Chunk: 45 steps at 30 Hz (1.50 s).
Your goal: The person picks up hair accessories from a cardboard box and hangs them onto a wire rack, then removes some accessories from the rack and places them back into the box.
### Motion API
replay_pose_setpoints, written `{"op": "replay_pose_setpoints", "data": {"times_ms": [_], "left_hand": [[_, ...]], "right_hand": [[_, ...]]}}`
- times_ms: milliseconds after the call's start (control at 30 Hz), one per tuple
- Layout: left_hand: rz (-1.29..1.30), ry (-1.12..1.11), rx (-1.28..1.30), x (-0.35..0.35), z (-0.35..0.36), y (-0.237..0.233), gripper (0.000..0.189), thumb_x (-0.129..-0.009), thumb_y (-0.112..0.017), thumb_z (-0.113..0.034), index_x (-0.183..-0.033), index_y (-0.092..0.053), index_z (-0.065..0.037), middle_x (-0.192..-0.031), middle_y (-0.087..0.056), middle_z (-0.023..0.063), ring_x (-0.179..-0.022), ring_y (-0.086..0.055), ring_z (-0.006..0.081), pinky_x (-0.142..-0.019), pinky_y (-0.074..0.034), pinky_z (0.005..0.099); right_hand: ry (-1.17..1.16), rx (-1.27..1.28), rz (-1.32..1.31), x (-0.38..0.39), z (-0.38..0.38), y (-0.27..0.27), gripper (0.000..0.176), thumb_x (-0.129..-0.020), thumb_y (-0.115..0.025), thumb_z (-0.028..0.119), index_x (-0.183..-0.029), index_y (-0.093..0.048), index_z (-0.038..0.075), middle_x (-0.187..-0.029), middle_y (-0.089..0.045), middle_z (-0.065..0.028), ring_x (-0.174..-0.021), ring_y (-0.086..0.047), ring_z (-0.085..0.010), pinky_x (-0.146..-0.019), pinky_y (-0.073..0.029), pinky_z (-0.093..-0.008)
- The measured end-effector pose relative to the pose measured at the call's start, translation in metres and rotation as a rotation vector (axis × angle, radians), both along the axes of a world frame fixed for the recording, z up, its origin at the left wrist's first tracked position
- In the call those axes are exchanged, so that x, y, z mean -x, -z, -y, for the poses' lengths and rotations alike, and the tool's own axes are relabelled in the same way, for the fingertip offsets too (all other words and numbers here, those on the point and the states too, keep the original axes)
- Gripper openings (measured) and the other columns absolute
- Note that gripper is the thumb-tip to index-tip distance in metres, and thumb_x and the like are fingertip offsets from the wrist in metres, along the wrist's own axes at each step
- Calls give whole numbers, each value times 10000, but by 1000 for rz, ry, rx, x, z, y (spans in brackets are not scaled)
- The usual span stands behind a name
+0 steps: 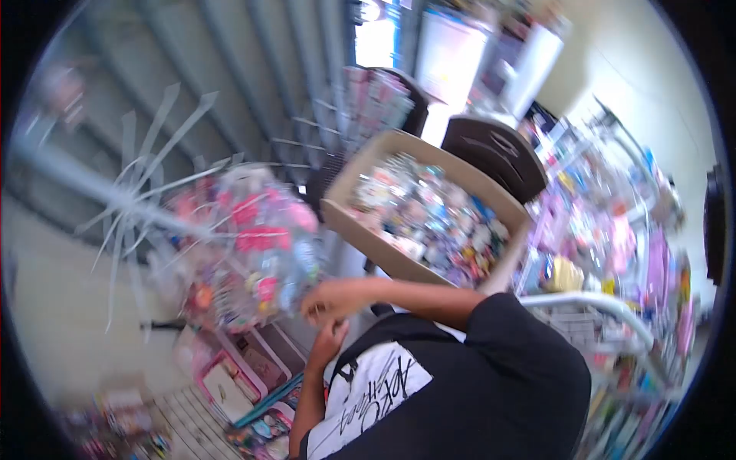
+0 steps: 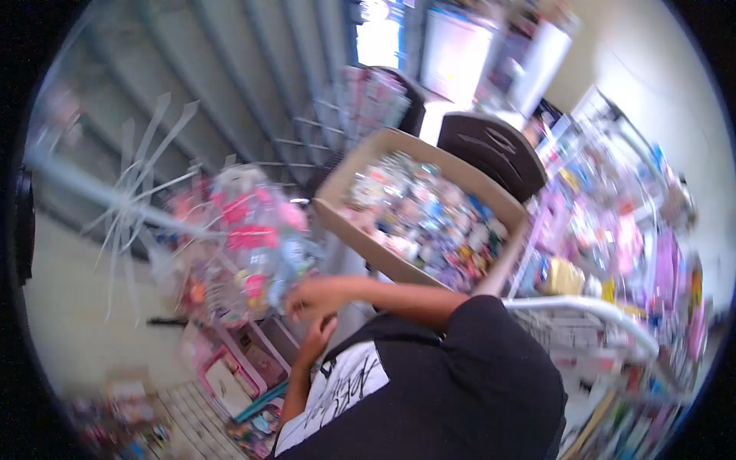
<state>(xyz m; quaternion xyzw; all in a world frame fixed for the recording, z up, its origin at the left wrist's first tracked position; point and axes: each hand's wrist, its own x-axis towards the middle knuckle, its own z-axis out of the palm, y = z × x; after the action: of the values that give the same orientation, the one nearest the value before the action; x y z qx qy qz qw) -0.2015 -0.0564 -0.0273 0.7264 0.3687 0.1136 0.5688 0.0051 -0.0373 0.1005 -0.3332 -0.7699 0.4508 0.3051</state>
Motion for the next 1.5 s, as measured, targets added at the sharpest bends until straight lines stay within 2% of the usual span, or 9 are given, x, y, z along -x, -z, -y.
{"op": "replay_pose_setpoints", "data": {"times_ms": [133,333,433,700,933,1100,1333,1400,1500], "left_hand": [[73,267,-240,-110,-31,-66,329,-901,-616,-178,-1173,-582,4,-1116,-629,190,-1055,-605,309,-940,-451,364],[27,481,-927,-201,-48,-87,450,-877,-638,-195,-1282,-520,-41,-1399,-437,159,-1345,-349,360,-1085,-290,494],[-92,596,-882,-213,-54,-59,546,-861,-660,-228,-1339,-453,-64,-1451,-354,164,-1405,-228,372,-1106,-219,557],[-38,619,-810,-213,-57,-49,597,-830,-698,-261,-1341,-435,-98,-1481,-289,148,-1424,-158,392,-1102,-198,588],[-79,625,-766,-210,-58,-57,569,-836,-692,-272,-1327,-459,-102,-1481,-297,139,-1433,-146,380,-1104,-183,595],[-173,556,-645,-228,-52,-83,506,-849,-681,-261,-1290,-512,-79,-1360,-466,158,-1398,-283,333,-1123,-171,567],[147,477,-328,-250,-40,-69,236,-887,-638,-111,-1094,-568,-22,-1073,-601,135,-980,-575,243,-847,-457,356],[205,268,127,-243,-37,-76,105,-928,-598,-84,-994,-556,-15,-864,-608,47,-685,-532,104,-601,-433,249],[289,145,149,-228,-39,-85,84,-955,-572,-101,-971,-539,-26,-773,-581,-8,-613,-494,30,-521,-395,199]], "right_hand": [[850,52,-361,-118,37,14,237,-905,-613,201,-1014,-647,-7,-857,-649,-117,-799,-619,-181,-741,-492,-358],[1586,519,696,-242,138,113,453,-860,-641,333,-1173,-572,13,-1241,-523,-226,-992,-610,-411,-840,-491,-495],[1826,712,627,-262,172,154,514,-838,-647,320,-1226,-509,11,-1316,-444,-244,-1044,-587,-441,-887,-481,-517],[1929,720,611,-252,195,192,390,-853,-565,193,-1197,-514,17,-1280,-443,-271,-1070,-557,-470,-878,-481,-521],[1891,615,719,-262,195,156,169,-749,-620,157,-819,-686,17,-884,-676,-231,-883,-663,-405,-786,-533,-484],[1330,591,879,-233,145,56,184,-702,-719,186,-842,-698,68,-936,-692,-175,-906,-679,-325,-756,-536,-451],[883,300,-349,-212,101,36,274,-801,-756,270,-866,-651,24,-814,-650,-35,-741,-598,-113,-649,-488,-293],[1080,334,-494,-229,108,51,255,-852,-720,261,-943,-674,27,-856,-660,-23,-747,-591,-85,-665,-486,-273],[1768,202,-257,-282,134,157,331,-837,-710,295,-996,-675,7,-870,-683,-64,-778,-616,-130,-709,-500,-294]]}}
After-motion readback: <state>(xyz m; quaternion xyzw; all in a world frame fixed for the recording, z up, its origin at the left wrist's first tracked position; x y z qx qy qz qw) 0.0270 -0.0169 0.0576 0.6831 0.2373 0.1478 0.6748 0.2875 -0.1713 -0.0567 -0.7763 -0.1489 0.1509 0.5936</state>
